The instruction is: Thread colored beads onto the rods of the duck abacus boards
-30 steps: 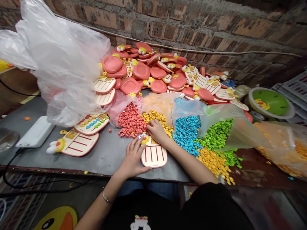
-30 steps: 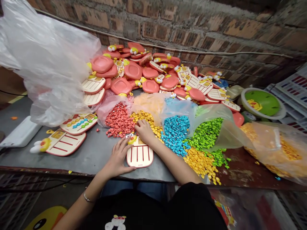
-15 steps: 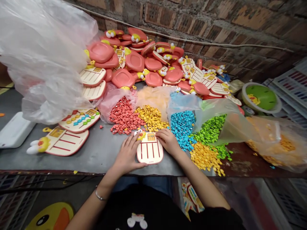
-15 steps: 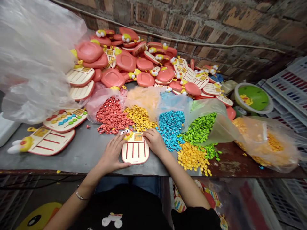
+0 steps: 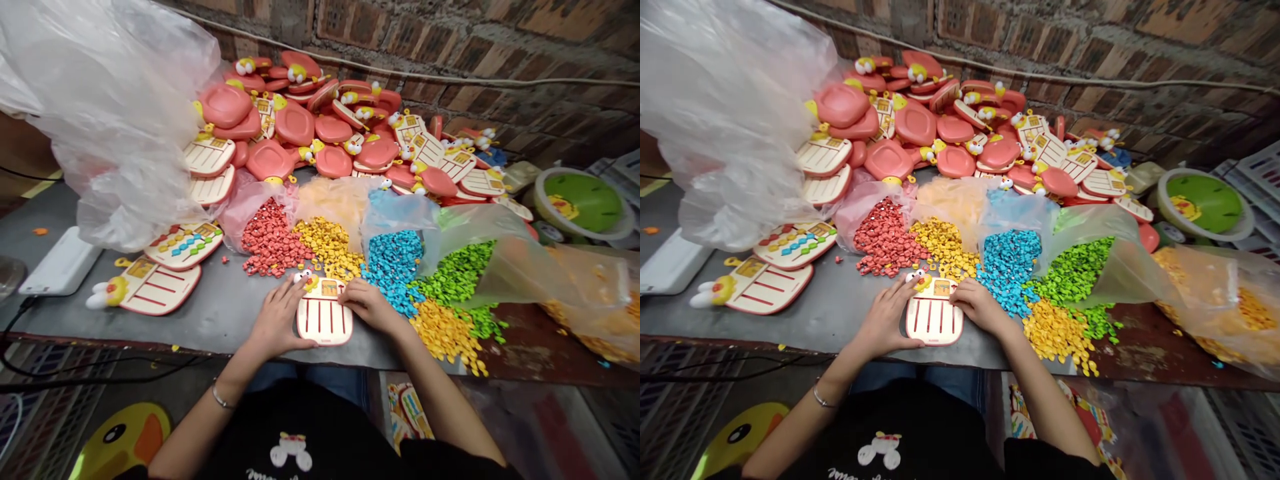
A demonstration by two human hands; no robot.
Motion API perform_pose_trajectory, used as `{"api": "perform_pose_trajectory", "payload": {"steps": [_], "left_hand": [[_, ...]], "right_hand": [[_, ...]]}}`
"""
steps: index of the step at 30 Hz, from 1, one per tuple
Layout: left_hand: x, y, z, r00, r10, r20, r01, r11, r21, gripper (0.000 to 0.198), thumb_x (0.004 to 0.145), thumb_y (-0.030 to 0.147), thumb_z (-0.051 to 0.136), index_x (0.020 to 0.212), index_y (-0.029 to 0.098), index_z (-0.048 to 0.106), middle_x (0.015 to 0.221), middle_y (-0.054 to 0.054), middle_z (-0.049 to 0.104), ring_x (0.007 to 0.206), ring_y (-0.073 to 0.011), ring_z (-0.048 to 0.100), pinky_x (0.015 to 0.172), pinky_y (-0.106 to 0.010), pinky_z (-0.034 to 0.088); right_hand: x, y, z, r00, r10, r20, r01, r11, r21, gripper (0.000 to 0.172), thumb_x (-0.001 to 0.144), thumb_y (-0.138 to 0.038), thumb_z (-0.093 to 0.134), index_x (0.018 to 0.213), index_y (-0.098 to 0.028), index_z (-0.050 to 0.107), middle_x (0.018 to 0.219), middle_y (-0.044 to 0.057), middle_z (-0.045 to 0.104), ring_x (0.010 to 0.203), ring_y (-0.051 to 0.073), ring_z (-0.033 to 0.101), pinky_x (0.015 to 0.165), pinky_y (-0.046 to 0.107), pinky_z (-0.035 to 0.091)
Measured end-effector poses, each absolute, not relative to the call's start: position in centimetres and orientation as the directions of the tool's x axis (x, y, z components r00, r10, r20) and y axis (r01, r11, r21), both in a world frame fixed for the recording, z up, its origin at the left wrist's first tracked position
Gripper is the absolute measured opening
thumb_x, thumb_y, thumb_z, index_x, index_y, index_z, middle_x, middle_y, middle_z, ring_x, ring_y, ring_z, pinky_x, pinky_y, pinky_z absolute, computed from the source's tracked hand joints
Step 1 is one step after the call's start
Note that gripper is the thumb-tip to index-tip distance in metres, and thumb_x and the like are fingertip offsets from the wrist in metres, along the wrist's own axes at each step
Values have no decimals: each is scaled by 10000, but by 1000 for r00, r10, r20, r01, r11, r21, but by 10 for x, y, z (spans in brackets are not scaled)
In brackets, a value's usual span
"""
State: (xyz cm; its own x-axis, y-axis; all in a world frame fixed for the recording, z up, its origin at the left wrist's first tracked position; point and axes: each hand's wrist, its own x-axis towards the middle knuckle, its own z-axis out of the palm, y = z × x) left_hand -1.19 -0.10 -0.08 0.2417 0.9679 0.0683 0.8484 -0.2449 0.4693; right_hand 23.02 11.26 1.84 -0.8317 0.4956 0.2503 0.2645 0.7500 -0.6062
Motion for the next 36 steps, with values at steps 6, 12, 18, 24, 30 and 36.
{"api": "perform_pose_trajectory", "payload": {"steps": [6,12,18,24,30,36], "left_hand": [[-11,0,-1,276,959,69,836,-275,476,1122,585,589,793,1492,212,252,1559,-103,307,1442,-366,207,1074,-495,328],[-10,-3,-4,239,961,143,830,-278,484,1272,515,623,825,1515,208,158,1522,-114,371,1410,-370,265,1107,-510,273],[-11,-4,-4,247,949,194,812,-312,493,1140,522,605,829,1445,213,287,1522,-119,364,1403,-371,250,1112,-528,258],[-10,-3,-2,252,953,168,822,-302,482,1016,550,634,800,1374,199,395,1522,-139,359,1400,-384,240,1102,-537,259],[-11,-4,-4,248,957,151,828,-291,479,1072,555,642,795,1432,223,341,1523,-132,358,1410,-390,224,1106,-537,241],[-13,-4,-3,283,936,208,799,-350,489,1042,627,662,749,1441,199,292,1529,-140,350,1433,-358,188,1112,-500,246]], "right_hand": [[187,95,7,-723,642,256,309,632,-711,83,911,-189,581,931,-197,662,860,55,691,814,195,605,748,316,456],[170,84,15,-818,566,104,231,487,-842,353,806,-250,731,1128,-199,594,779,3,703,787,189,638,807,329,459],[172,120,28,-790,593,153,262,553,-791,125,901,-229,616,1016,-192,650,933,47,698,866,178,631,785,296,466],[127,160,16,-880,467,91,421,853,-308,101,887,-125,596,853,-148,688,903,96,639,887,207,556,791,322,438],[156,147,24,-771,574,275,346,741,-576,198,942,-158,490,1015,-196,669,986,63,590,915,167,579,796,289,493],[214,113,20,-528,776,345,392,583,-712,122,942,-236,536,965,-220,655,956,73,661,922,213,627,814,372,531]]}}
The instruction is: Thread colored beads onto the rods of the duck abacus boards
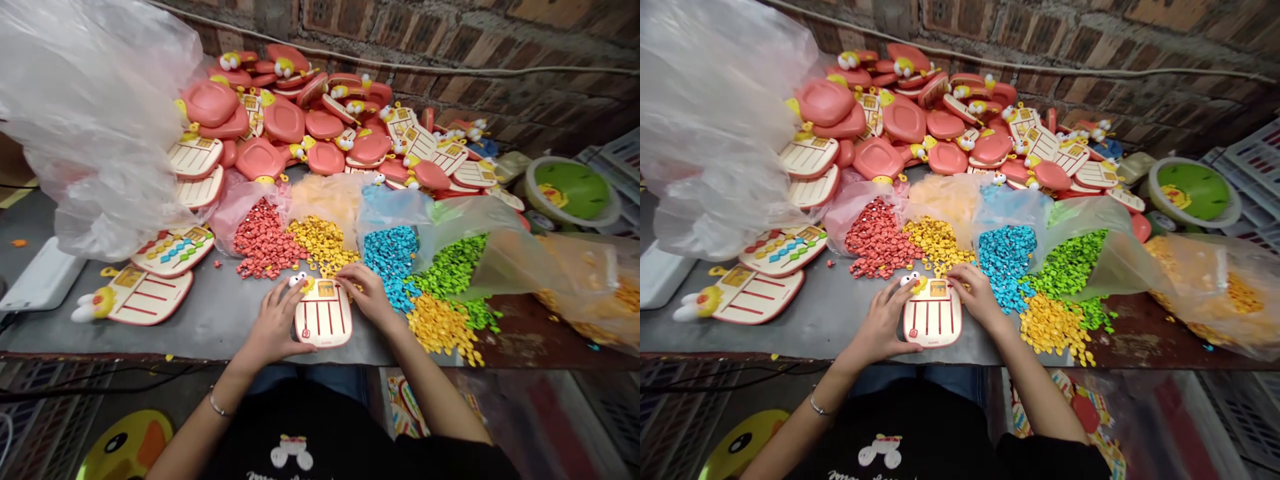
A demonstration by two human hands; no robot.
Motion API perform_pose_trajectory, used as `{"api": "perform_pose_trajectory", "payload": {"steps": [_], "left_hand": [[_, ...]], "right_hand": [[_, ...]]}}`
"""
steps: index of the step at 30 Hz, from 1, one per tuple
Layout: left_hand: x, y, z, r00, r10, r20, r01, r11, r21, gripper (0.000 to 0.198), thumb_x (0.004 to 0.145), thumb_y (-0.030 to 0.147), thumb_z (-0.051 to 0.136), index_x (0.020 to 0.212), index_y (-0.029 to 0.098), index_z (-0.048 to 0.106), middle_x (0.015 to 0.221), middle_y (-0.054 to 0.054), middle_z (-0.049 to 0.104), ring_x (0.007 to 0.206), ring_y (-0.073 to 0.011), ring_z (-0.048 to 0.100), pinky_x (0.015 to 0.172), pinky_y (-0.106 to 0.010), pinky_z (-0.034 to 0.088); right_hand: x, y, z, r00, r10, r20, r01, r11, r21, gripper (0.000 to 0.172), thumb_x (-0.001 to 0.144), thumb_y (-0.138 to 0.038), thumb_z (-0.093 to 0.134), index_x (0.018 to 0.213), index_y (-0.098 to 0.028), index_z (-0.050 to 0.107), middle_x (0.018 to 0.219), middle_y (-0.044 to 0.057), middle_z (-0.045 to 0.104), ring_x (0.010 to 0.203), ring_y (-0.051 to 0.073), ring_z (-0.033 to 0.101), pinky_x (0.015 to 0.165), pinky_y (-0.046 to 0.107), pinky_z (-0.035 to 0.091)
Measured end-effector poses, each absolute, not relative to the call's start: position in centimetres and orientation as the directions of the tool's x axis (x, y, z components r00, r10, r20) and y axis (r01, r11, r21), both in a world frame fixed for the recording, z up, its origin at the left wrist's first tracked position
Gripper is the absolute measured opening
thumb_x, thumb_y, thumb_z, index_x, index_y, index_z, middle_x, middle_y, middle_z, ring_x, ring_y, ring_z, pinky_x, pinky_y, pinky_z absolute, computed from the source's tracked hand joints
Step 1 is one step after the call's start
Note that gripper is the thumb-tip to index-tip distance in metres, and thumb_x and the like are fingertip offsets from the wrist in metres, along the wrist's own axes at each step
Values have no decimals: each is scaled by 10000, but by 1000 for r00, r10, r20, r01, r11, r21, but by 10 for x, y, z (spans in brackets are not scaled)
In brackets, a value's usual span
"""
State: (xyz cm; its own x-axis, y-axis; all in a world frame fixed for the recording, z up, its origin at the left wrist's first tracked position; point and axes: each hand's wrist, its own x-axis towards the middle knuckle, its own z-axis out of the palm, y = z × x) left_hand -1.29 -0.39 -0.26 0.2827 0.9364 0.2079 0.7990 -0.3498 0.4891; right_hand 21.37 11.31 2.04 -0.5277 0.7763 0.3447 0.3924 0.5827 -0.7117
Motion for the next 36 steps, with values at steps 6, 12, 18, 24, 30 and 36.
{"api": "perform_pose_trajectory", "payload": {"steps": [6,12,18,24,30,36], "left_hand": [[-12,-3,1,275,948,163,815,-319,484,1056,635,662,744,1461,217,261,1527,-137,358,1428,-366,214,1092,-492,259],[-11,-3,0,255,956,141,827,-292,481,1132,597,671,758,1486,226,216,1527,-129,362,1419,-366,241,1084,-479,269],[-10,-2,-1,273,957,98,820,-285,497,1151,581,637,784,1498,242,212,1539,-117,342,1425,-373,226,1089,-486,268],[-9,-2,-2,255,962,94,832,-268,486,1199,557,617,806,1507,219,192,1527,-133,356,1423,-370,236,1085,-486,281],[-10,-2,0,273,955,113,825,-293,484,1108,571,628,797,1472,232,289,1539,-125,339,1422,-375,234,1093,-513,274],[-10,-2,-1,281,952,125,829,-306,467,1028,576,640,788,1419,218,380,1537,-126,345,1416,-380,244,1096,-515,265]], "right_hand": [[219,99,0,-605,691,395,513,718,-470,158,936,-192,518,925,-215,673,1036,99,689,1110,274,549,932,484,493],[229,87,6,-634,689,352,437,694,-573,160,938,-186,517,856,-209,652,877,75,678,864,219,596,769,381,512],[204,79,1,-547,799,250,406,515,-755,182,877,-234,639,1057,-212,625,890,52,699,813,199,646,754,339,508],[170,81,15,-725,683,83,292,415,-862,381,811,-179,698,1178,-217,601,826,14,713,737,176,657,699,289,500],[180,125,34,-770,633,75,263,423,-867,207,868,-222,659,1074,-199,661,851,15,710,770,162,646,693,265,480],[136,181,18,-820,528,221,471,842,-262,117,899,-134,597,884,-169,708,925,103,666,897,220,547,776,339,428]]}}
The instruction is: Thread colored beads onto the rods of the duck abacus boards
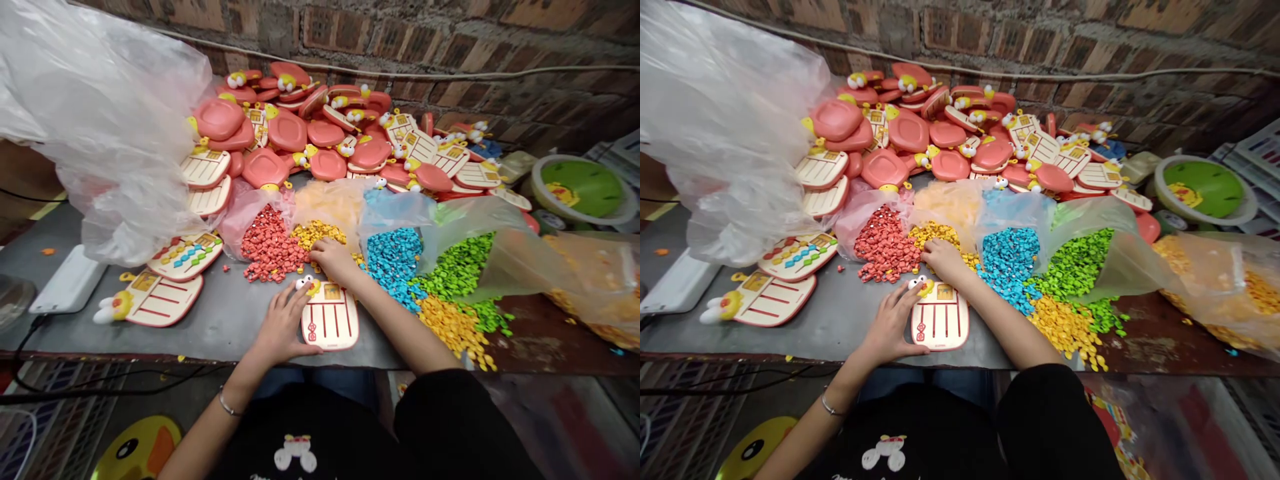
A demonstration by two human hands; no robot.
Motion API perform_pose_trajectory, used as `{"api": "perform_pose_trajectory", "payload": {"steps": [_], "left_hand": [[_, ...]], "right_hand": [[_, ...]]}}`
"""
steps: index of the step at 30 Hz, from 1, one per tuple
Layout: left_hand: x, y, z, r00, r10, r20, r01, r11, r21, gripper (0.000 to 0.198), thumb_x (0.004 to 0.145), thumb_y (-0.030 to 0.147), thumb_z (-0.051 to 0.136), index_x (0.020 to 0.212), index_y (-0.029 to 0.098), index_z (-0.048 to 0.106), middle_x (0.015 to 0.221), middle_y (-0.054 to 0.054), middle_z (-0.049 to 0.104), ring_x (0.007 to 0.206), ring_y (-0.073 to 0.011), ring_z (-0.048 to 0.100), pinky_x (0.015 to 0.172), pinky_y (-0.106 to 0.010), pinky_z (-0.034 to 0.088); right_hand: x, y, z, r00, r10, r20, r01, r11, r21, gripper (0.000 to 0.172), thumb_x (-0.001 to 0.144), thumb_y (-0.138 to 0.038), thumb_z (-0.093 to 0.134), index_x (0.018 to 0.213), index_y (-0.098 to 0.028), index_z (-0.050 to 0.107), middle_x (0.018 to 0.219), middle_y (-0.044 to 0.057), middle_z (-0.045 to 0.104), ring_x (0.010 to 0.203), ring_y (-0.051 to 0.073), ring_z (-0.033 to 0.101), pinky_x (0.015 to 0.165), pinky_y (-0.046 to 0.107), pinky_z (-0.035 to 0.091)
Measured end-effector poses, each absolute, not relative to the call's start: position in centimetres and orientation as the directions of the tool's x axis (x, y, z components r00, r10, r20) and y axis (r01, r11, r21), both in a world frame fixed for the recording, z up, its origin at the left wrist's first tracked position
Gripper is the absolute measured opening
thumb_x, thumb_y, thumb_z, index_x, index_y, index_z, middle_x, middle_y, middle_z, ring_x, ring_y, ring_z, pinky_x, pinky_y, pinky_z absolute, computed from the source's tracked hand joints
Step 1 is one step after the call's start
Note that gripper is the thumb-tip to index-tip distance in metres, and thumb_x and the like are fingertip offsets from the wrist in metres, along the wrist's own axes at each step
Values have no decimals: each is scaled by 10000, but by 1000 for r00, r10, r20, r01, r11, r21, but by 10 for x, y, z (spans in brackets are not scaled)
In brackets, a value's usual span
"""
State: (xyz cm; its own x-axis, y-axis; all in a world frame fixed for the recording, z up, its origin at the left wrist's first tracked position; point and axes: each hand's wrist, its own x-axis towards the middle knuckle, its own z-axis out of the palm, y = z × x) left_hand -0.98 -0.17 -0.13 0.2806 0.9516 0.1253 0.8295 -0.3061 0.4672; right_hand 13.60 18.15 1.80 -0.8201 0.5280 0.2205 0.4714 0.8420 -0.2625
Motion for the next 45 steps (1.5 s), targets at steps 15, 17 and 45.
{"api": "perform_pose_trajectory", "payload": {"steps": [15,17,45], "left_hand": [[-12,-2,0,298,941,161,819,-339,463,1047,629,679,737,1459,205,310,1532,-137,351,1423,-370,222,1098,-498,251],[-12,-2,0,297,941,164,817,-340,466,1046,643,682,725,1473,214,292,1532,-136,353,1423,-370,225,1097,-495,254],[-10,-1,-3,276,957,89,834,-284,474,1240,542,686,781,1520,212,183,1537,-123,345,1405,-378,262,1092,-496,237]], "right_hand": [[213,130,23,-574,717,396,349,651,-674,118,936,-200,547,924,-210,664,965,67,675,927,200,637,830,357,517],[221,118,18,-597,715,363,395,656,-644,121,932,-195,553,912,-207,672,944,68,685,911,208,627,821,370,512],[182,111,25,-803,589,-94,314,283,-906,258,796,-268,714,1041,-185,709,900,45,756,831,203,710,740,286,527]]}}
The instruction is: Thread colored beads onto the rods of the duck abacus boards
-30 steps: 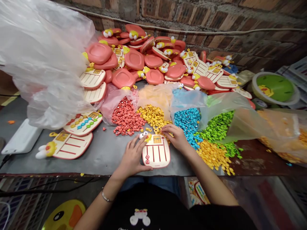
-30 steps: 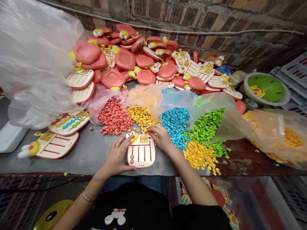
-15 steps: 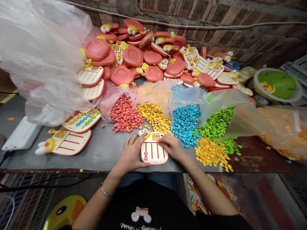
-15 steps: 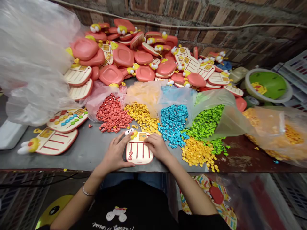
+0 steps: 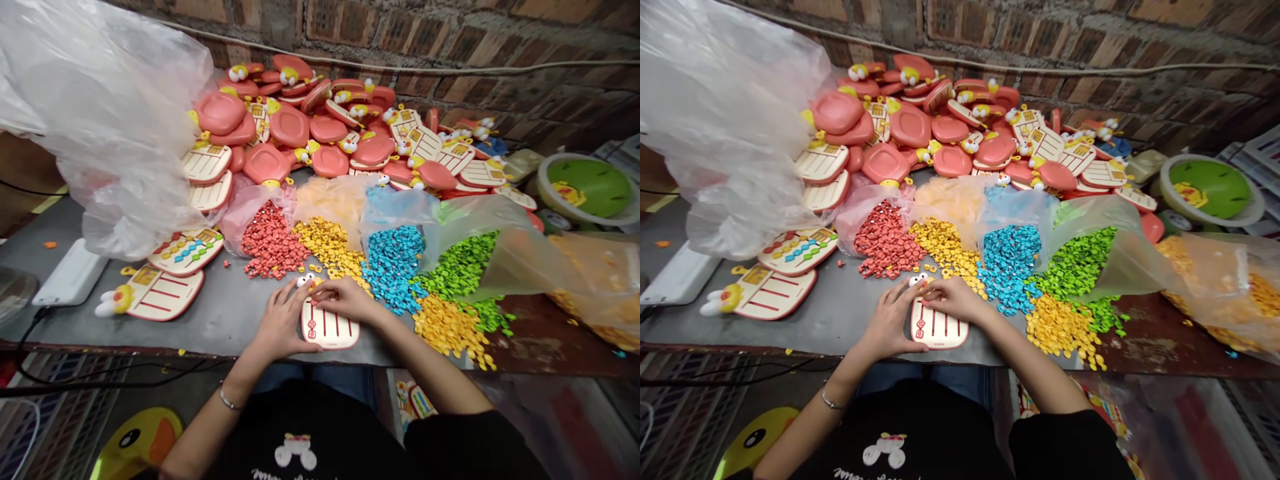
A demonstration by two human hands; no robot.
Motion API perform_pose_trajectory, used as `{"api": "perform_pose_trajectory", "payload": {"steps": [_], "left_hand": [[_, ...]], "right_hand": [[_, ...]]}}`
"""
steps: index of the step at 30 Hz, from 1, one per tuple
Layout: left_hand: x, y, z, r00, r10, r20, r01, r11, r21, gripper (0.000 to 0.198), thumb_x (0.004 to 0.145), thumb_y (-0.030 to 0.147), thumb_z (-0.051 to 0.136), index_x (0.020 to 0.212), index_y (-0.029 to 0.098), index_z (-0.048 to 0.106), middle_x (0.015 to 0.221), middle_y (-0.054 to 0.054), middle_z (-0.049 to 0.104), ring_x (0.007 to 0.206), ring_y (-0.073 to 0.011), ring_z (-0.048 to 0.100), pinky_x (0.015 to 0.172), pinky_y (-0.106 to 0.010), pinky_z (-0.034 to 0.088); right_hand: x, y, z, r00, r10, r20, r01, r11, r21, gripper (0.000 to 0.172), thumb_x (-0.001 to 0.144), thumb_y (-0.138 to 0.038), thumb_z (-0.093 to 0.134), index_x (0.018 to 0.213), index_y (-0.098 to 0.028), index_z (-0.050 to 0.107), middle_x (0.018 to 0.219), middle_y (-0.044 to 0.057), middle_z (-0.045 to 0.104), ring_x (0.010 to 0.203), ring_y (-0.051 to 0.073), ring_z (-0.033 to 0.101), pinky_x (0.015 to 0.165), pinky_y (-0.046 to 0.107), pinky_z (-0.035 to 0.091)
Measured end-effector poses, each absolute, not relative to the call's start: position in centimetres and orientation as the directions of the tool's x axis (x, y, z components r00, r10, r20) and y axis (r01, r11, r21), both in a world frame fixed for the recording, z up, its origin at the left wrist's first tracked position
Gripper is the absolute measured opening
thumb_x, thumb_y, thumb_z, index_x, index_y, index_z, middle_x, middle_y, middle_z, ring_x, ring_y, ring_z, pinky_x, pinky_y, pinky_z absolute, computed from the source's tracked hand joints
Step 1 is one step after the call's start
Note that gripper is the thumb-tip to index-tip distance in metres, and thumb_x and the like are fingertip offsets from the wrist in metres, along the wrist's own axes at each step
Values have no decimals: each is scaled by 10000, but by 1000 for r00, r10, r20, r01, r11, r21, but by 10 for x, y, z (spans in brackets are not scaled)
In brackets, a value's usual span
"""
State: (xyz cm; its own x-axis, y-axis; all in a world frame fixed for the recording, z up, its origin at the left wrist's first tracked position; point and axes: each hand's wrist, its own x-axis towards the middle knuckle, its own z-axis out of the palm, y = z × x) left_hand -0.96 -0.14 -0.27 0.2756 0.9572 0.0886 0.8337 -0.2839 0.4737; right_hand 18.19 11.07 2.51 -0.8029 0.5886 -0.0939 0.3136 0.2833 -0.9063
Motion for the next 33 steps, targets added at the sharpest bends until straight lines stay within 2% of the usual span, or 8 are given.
{"api": "perform_pose_trajectory", "payload": {"steps": [3,6,11,14,17,24,27,33], "left_hand": [[-10,-2,-3,276,956,98,834,-289,471,1225,541,677,787,1514,210,207,1534,-126,350,1407,-375,261,1098,-493,243],[-11,-2,-2,303,947,108,840,-319,438,1128,562,688,768,1475,208,309,1538,-119,346,1413,-373,248,1097,-492,248],[-11,-1,-1,329,937,115,858,-347,379,913,606,720,718,1329,201,514,1533,-120,357,1403,-388,258,1077,-509,259],[-11,-1,-3,328,936,125,858,-350,377,889,602,735,708,1297,204,549,1534,-122,354,1397,-391,262,1075,-513,258],[-11,-2,-4,334,933,137,859,-360,364,937,625,744,685,1381,228,484,1545,-115,334,1401,-391,249,1077,-517,247],[-11,-2,-2,364,922,134,859,-388,335,836,670,748,647,1356,287,522,1573,-95,274,1406,-410,215,1068,-541,235],[-10,-2,-1,347,930,123,856,-368,364,867,647,745,664,1331,229,528,1554,-115,314,1405,-406,220,1071,-540,237],[-9,-2,-4,309,943,120,833,-329,445,1084,608,716,719,1479,220,307,1534,-127,350,1407,-383,235,1095,-508,226]], "right_hand": [[177,125,28,-836,538,-106,264,225,-938,288,823,-325,690,1066,-172,702,915,50,752,828,201,706,727,286,533],[160,145,28,-735,678,18,350,403,-846,153,890,-232,608,983,-166,711,911,52,736,840,179,675,765,281,501],[118,167,20,-724,684,85,631,708,-316,129,907,-186,581,970,-148,688,988,121,682,968,232,580,807,316,445],[103,167,14,-760,645,84,630,762,-151,173,943,-183,508,1006,-149,665,995,141,661,953,243,554,775,321,431],[103,164,10,-777,621,107,593,778,-209,163,938,-163,502,983,-153,658,970,125,660,921,230,563,773,315,428],[161,142,26,-592,740,319,371,602,-707,90,898,-148,557,915,-166,644,917,62,697,853,174,639,774,278,484],[192,119,38,-523,784,334,361,558,-747,94,899,-179,565,937,-197,649,951,57,705,892,191,651,811,315,502],[196,64,19,-581,779,236,431,540,-723,143,930,-177,499,971,-204,633,961,74,702,903,204,652,815,357,528]]}}
